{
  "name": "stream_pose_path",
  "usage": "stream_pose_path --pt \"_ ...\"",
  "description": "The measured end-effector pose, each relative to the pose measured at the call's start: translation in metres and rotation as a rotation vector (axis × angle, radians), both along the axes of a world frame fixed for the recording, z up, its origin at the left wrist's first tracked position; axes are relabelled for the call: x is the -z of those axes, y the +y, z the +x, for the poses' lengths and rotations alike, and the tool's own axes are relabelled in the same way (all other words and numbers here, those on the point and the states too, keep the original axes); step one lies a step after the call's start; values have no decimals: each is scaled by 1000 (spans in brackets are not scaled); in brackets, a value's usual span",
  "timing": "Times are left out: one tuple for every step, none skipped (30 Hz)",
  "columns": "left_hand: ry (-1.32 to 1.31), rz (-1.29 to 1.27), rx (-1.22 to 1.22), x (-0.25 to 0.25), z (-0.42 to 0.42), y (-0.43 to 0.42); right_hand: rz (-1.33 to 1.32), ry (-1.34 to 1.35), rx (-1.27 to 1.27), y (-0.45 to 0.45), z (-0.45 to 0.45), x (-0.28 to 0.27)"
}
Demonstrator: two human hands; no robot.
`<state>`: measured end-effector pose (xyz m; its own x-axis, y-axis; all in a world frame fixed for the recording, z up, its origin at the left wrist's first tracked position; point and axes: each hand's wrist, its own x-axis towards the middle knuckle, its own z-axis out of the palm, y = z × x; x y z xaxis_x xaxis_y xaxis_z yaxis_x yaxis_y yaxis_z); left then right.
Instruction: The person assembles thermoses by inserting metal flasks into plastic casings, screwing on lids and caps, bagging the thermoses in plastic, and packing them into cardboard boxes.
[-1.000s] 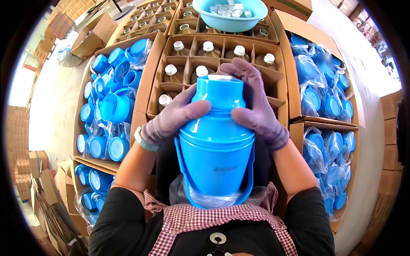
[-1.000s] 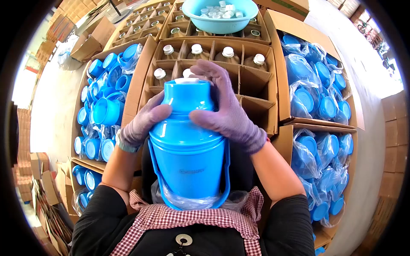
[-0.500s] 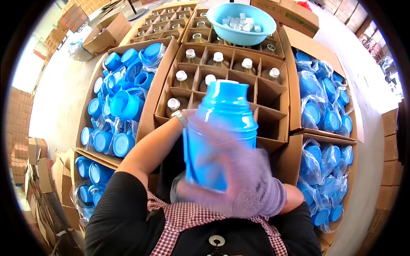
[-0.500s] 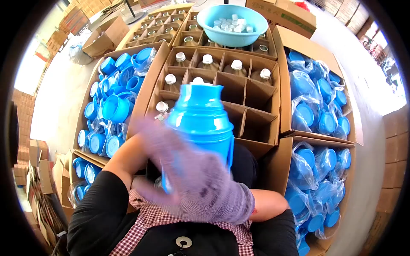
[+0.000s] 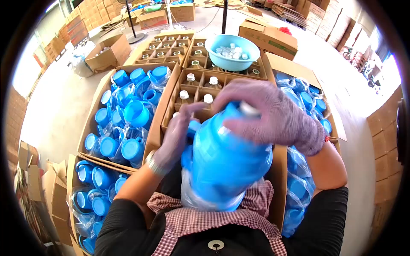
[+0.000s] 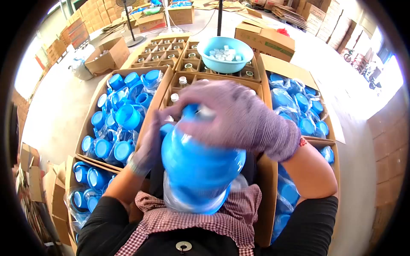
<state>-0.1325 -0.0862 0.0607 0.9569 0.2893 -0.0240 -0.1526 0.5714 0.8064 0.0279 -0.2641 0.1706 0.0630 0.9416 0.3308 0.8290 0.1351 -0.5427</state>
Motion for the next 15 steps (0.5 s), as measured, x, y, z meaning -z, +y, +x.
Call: stream_pose_path --pt "-12 229 30 0 -25 -19 -86 63 174 -7 9 9" --pt "-120 629 28 12 -46 -45 -72 73 327 -9 26 31" --pt "-131 725 39 18 -59 -61 -308 128 523 -12 37 46" --pt "-144 819 47 24 -72 -78 -332 149 531 -16 25 45" --pt "-75 625 76 25 -74 -81 -355 163 529 -17 15 44" --pt "-26 446 95 24 -68 -76 -302 -42 521 -24 -10 24" --pt "-159 536 87 26 -65 -56 -243 -247 503 -33 -43 -6" --pt "-188 509 239 18 -64 -32 -170 -290 269 -37 -61 -34" --pt "-217 478 393 11 -60 -11 -134 -319 89 -37 -72 -46" --pt "-322 497 516 11 -50 9 -103 -338 -95 -37 -84 -58" --pt "-429 511 636 17 -40 23 -107 -347 -226 -32 -96 -59" --pt "-485 306 776 29 -29 25 -121 -333 -253 -33 -100 -57" --pt "-512 317 729 31 -26 21 -135 -319 -278 -34 -104 -55" --pt "-372 276 579 31 -35 13 -149 -291 -189 -42 -95 -46" --pt "-231 235 436 31 -48 -2 -85 -227 -9 -48 -80 -28"
